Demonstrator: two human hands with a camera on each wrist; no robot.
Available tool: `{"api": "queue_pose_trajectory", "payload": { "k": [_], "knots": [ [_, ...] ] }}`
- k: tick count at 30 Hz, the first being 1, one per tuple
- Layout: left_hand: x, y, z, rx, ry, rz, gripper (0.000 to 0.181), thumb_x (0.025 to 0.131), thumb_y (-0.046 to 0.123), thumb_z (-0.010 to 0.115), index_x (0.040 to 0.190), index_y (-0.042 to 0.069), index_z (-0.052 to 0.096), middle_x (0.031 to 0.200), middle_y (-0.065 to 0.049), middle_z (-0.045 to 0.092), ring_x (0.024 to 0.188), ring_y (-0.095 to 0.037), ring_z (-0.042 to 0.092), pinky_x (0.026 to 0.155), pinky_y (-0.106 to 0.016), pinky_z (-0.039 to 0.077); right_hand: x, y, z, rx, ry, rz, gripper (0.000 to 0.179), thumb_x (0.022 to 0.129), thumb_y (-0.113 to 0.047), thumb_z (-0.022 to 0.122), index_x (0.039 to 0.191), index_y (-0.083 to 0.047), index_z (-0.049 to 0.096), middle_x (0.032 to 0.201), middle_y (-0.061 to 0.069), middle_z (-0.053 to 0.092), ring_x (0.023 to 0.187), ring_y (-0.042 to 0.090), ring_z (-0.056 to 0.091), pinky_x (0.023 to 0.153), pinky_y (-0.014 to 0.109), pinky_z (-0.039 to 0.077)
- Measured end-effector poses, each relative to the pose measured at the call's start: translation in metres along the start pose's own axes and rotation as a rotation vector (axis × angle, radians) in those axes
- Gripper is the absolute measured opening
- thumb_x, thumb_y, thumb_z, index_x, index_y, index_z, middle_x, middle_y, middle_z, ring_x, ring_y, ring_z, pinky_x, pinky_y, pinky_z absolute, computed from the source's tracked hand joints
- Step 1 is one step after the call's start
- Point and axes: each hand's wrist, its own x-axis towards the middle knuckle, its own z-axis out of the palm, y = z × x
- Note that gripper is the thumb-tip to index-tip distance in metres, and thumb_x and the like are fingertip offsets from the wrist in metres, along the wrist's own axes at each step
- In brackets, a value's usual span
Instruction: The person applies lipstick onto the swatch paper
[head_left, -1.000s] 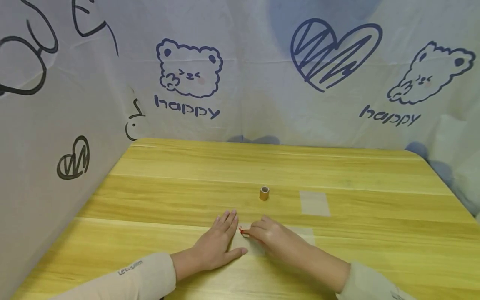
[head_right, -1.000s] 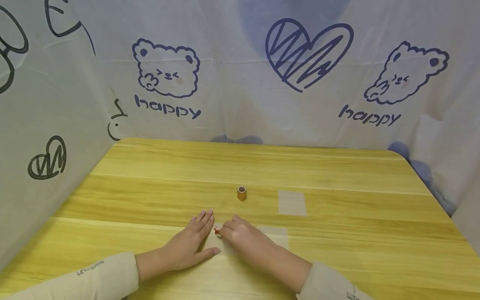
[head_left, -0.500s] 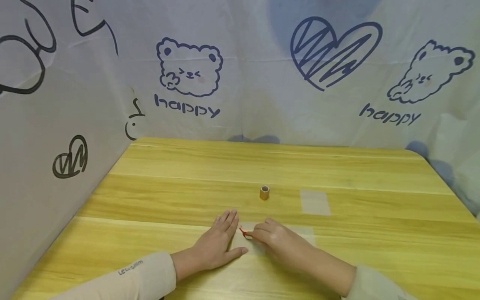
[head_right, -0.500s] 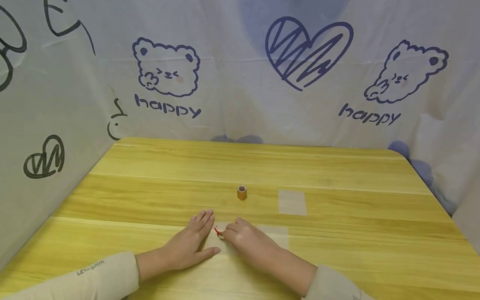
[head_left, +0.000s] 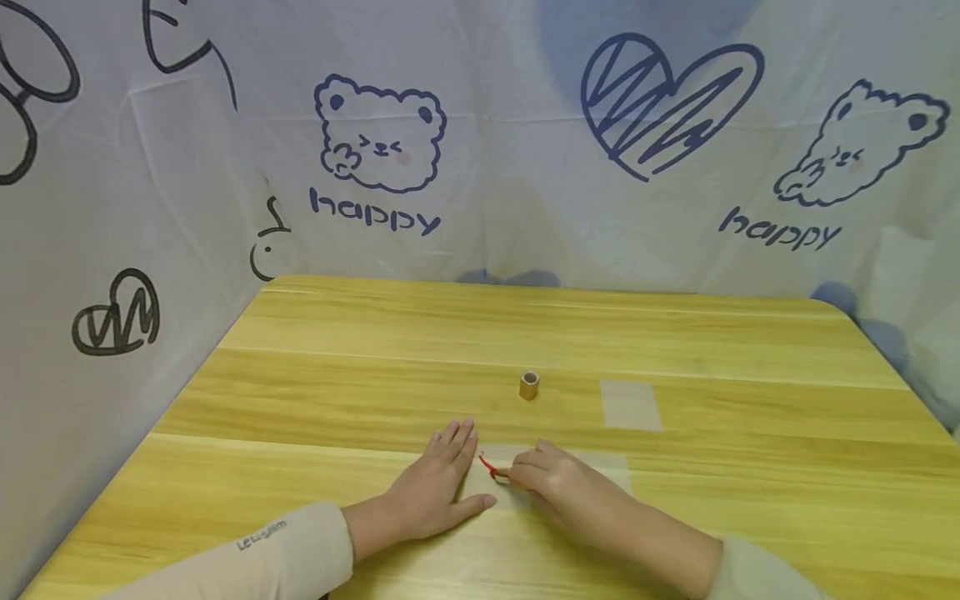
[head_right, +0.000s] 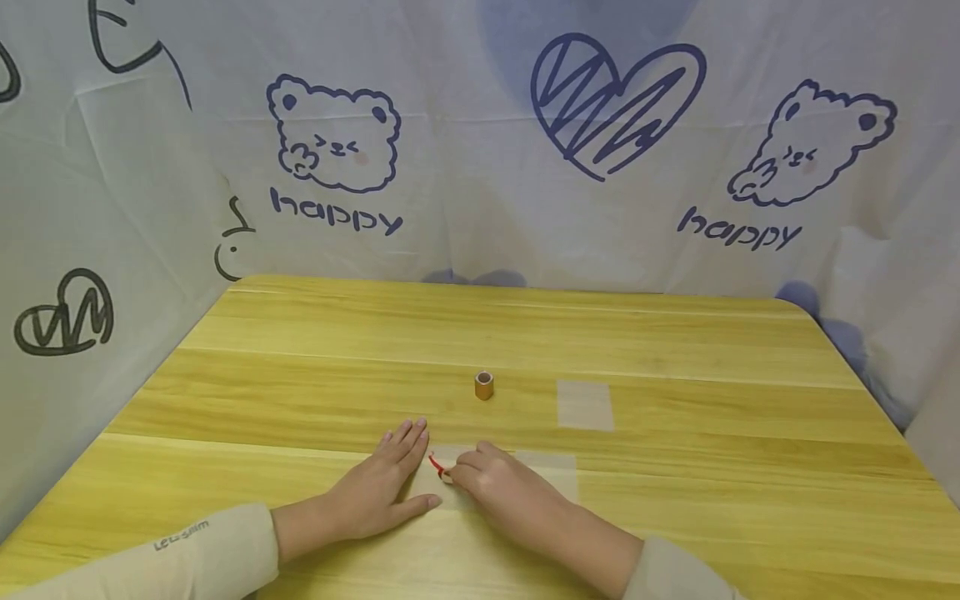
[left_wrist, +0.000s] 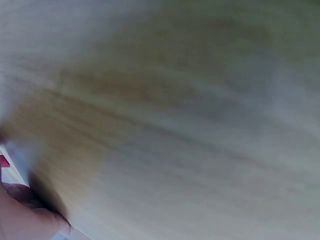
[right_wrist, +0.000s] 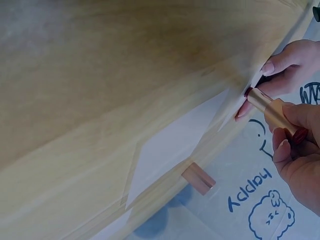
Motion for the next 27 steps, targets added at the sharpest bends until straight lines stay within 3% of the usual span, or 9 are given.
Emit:
{"api": "queue_pose_trajectory", "payload": {
  "k": [12, 27],
  "knots": [
    [0.0003, -0.0002, -0.0018, 0.012, -0.014, 0.000, 0.081, 0.092, 0.053, 0.046, 0.141, -0.009, 0.027, 0.151, -0.023, 0.018, 0.141, -0.037, 0.017, 0.115, -0.048, 0.019, -0.0042, -0.0015, -0.0006, -0.024, 0.029, -0.015, 0.019, 0.074, 0.003, 0.072, 0.090, -0.005, 0.066, 0.090, 0.000, 0.067, 0.080, 0.009, 0.056, 0.077, 0.022, 0.053],
    [0.0005, -0.0009, -0.0022, 0.007, -0.016, -0.001, 0.081, 0.092, 0.052, 0.046, 0.141, -0.009, 0.027, 0.151, -0.023, 0.018, 0.141, -0.037, 0.018, 0.115, -0.048, 0.019, -0.0095, -0.0046, -0.0042, -0.013, 0.026, 0.001, 0.021, 0.073, 0.003, 0.072, 0.092, -0.006, 0.066, 0.092, 0.000, 0.067, 0.081, 0.008, 0.055, 0.073, 0.012, 0.049]
  ]
}}
